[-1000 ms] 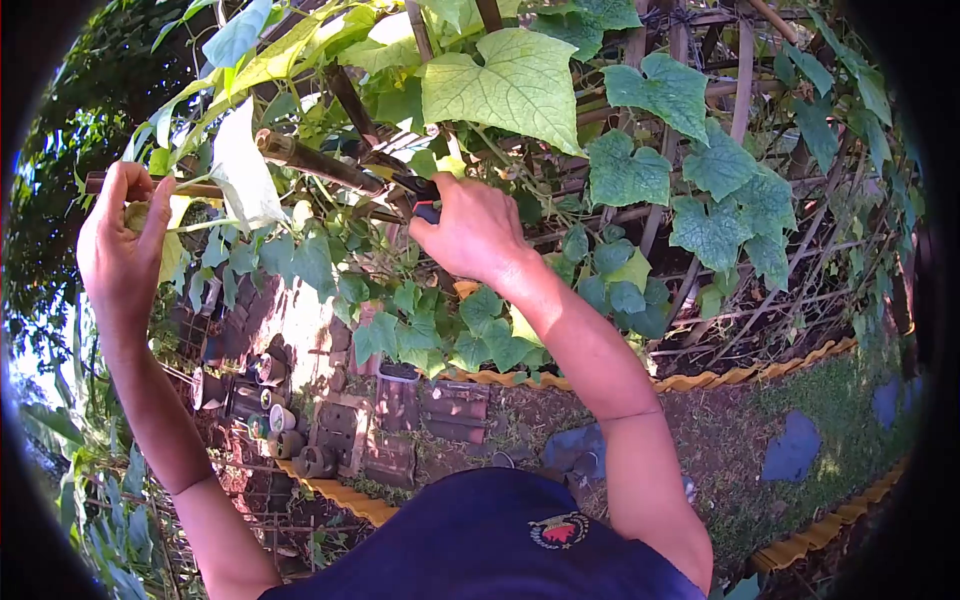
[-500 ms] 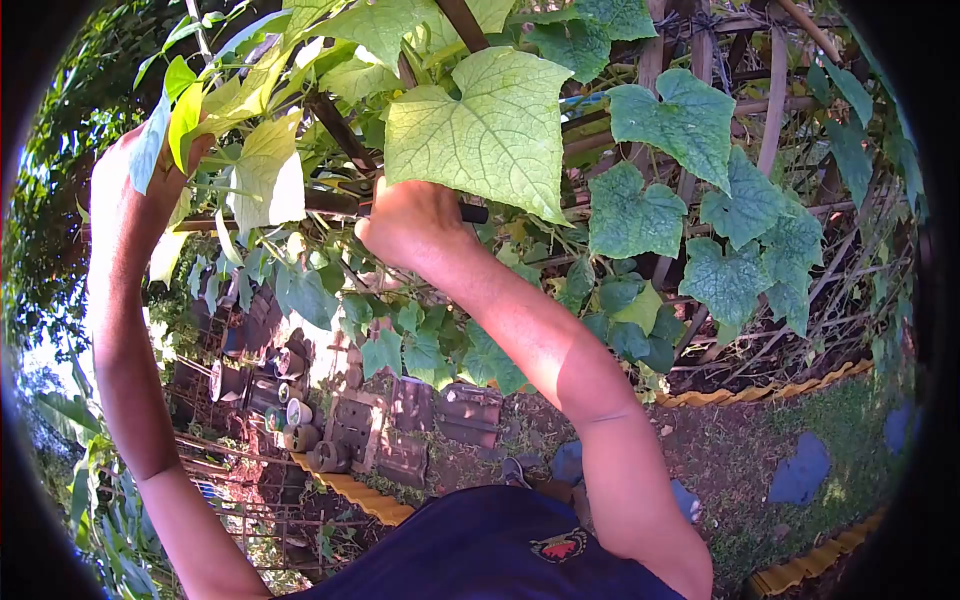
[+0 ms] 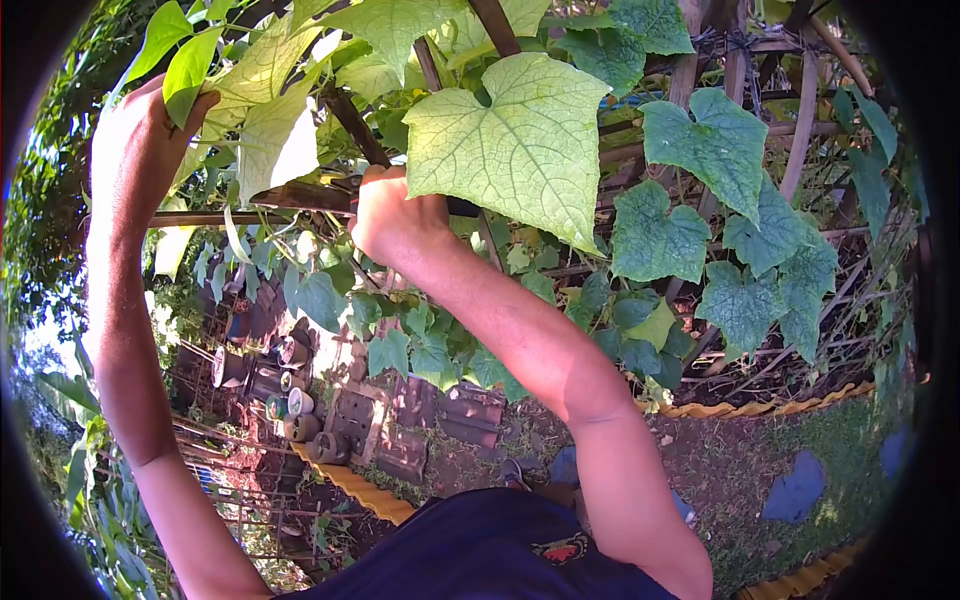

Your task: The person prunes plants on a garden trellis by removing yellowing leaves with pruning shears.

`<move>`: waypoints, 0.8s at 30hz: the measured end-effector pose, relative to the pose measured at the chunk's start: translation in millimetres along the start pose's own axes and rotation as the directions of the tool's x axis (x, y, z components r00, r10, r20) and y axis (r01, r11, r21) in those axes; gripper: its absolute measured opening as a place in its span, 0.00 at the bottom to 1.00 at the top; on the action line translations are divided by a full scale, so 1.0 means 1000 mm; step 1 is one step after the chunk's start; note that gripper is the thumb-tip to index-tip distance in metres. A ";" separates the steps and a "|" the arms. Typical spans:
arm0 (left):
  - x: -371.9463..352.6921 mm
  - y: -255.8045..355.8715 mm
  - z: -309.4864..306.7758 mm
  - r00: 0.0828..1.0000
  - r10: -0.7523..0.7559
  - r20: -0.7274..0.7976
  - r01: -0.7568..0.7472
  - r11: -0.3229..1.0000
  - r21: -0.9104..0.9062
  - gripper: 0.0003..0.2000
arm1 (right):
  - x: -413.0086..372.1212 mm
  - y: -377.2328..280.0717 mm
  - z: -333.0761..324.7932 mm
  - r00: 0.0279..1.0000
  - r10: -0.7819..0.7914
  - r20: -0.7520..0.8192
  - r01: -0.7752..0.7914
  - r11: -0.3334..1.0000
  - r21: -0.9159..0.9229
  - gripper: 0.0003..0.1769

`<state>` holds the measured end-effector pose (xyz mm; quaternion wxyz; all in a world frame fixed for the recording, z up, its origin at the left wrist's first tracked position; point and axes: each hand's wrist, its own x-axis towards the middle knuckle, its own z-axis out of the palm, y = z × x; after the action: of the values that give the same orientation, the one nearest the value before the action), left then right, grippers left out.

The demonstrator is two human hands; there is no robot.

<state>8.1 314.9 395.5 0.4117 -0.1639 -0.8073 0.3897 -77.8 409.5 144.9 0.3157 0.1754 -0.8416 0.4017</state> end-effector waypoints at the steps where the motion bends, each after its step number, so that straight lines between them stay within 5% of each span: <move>1: 0.001 0.004 -0.004 1.000 -0.009 0.006 0.009 1.000 0.010 0.16 | 0.002 -0.001 0.001 1.000 -0.004 0.029 0.005 1.000 -0.012 0.21; 8: -0.001 -0.002 0.003 0.997 0.025 -0.069 -0.023 0.999 0.022 0.16 | 0.009 -0.002 0.002 0.989 0.022 0.144 -0.024 1.000 0.009 0.18; 14: -0.017 -0.014 -0.007 0.990 -0.116 -0.081 0.111 0.992 -0.059 0.12 | -0.015 0.005 -0.017 0.993 0.100 0.060 -0.106 0.989 0.104 0.19; 16: -0.038 -0.017 -0.014 0.974 -0.145 -0.175 0.123 0.984 -0.130 0.12 | -0.025 0.010 -0.038 0.965 0.163 0.204 -0.202 0.962 0.186 0.20; 19: -0.071 -0.017 -0.015 0.957 -0.241 -0.161 0.206 0.957 -0.206 0.13 | -0.046 0.015 -0.045 0.954 0.238 0.184 -0.260 0.960 0.107 0.21; 24: -0.124 -0.005 -0.010 0.923 -0.282 -0.264 0.195 0.930 -0.312 0.18 | -0.081 0.020 -0.051 0.929 0.306 0.210 -0.350 0.909 0.224 0.26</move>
<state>91.4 244.1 335.8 0.5482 -0.1781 -0.7952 0.1882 -9.4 465.1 103.4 0.1451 0.1041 -0.8235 0.5384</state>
